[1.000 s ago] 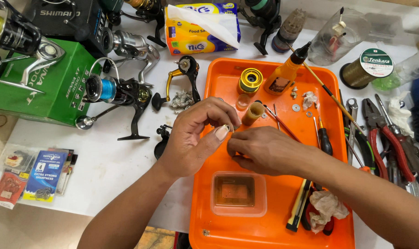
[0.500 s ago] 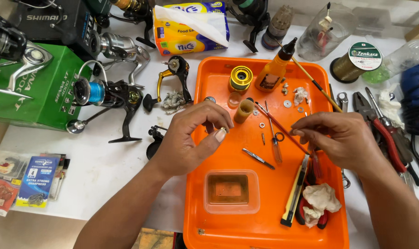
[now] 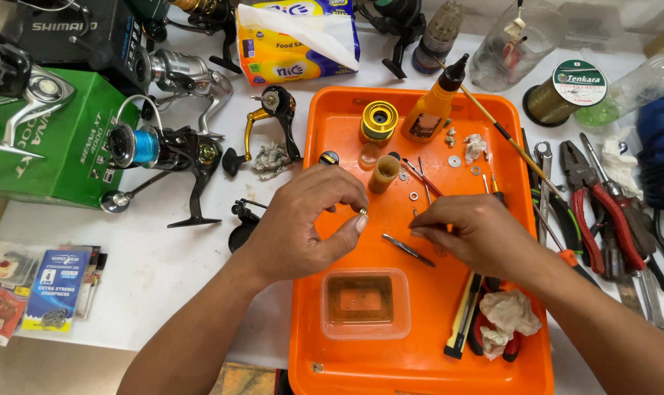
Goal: The person disassembles a fishing reel, cleans small parts with a brush and cloth, and reassembles the reel on an orange tray. They handle screws, washers, and the reel body while using a brush and screwdriver.
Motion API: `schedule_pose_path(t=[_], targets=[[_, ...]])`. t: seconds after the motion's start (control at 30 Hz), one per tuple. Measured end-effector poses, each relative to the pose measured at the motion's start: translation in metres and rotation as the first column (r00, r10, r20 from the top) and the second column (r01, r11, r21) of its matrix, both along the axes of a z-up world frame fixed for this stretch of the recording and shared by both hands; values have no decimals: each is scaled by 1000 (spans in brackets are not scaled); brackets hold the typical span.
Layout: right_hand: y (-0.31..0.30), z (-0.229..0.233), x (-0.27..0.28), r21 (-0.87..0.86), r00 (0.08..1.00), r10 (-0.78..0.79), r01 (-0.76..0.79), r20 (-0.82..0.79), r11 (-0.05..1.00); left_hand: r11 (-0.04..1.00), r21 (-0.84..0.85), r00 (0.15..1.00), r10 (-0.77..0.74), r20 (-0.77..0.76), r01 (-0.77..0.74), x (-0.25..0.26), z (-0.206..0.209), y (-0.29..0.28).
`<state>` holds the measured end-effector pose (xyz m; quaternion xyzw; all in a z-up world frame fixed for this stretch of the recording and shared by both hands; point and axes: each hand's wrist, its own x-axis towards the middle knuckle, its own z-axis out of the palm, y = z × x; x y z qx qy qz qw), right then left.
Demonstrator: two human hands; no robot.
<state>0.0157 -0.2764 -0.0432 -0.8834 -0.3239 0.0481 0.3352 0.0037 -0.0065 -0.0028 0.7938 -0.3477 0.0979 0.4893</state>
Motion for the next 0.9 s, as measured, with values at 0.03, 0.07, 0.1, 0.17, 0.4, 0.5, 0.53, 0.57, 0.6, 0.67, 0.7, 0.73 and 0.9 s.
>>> schedule_pose_path(t=[0.03, 0.07, 0.1, 0.17, 0.4, 0.5, 0.53, 0.57, 0.6, 0.67, 0.7, 0.73, 0.9], targets=[[6, 0, -1, -1, 1000, -2, 2, 0, 1000, 1000, -1, 1000, -2, 0, 2, 0, 0, -1], [12, 1, -2, -9, 996, 86, -86, -22, 996, 1000, -8, 1000, -7, 10, 7, 1, 0, -1], [18, 1, -4, -16, 983, 176, -177, -47, 984, 1000, -16, 1000, -11, 17, 11, 0, 0, -2], [22, -5, -5, -32, 980, 192, -194, -58, 980, 1000, -17, 1000, -11, 17, 11, 0, 0, -2], [26, -6, 3, -69, 983, 158, -164, -91, 984, 999, -29, 999, -18, 38, 19, -1, 3, 0], [26, -4, 1, -6, 959, 238, -242, -155, 970, 1000, -21, 998, -14, 55, 15, -2, 2, 0], [25, -6, 0, -8, 959, 239, -243, -154, 970, 1000, -22, 998, -13, 56, 14, -2, 1, 0], [25, -9, 0, -31, 966, 213, -220, -143, 975, 1000, -24, 998, -12, 55, 14, -2, 1, 0], [24, -12, -1, -54, 973, 188, -196, -132, 979, 1000, -26, 998, -12, 54, 13, -1, 1, 0], [23, -11, 0, -97, 986, 120, -131, -119, 987, 1000, -27, 999, -13, 53, 14, -2, 1, 0], [23, -10, 0, -139, 993, 52, -66, -102, 988, 999, -28, 999, -14, 52, 15, -1, 1, 0], [18, -13, 6, -140, 993, 51, -65, -102, 988, 999, -29, 999, -14, 53, 15, -1, 1, 0], [-2, -32, 37, -441, 955, -183, 273, 235, 855, 1000, -23, 999, -17, 41, 18, -2, 2, 0]])
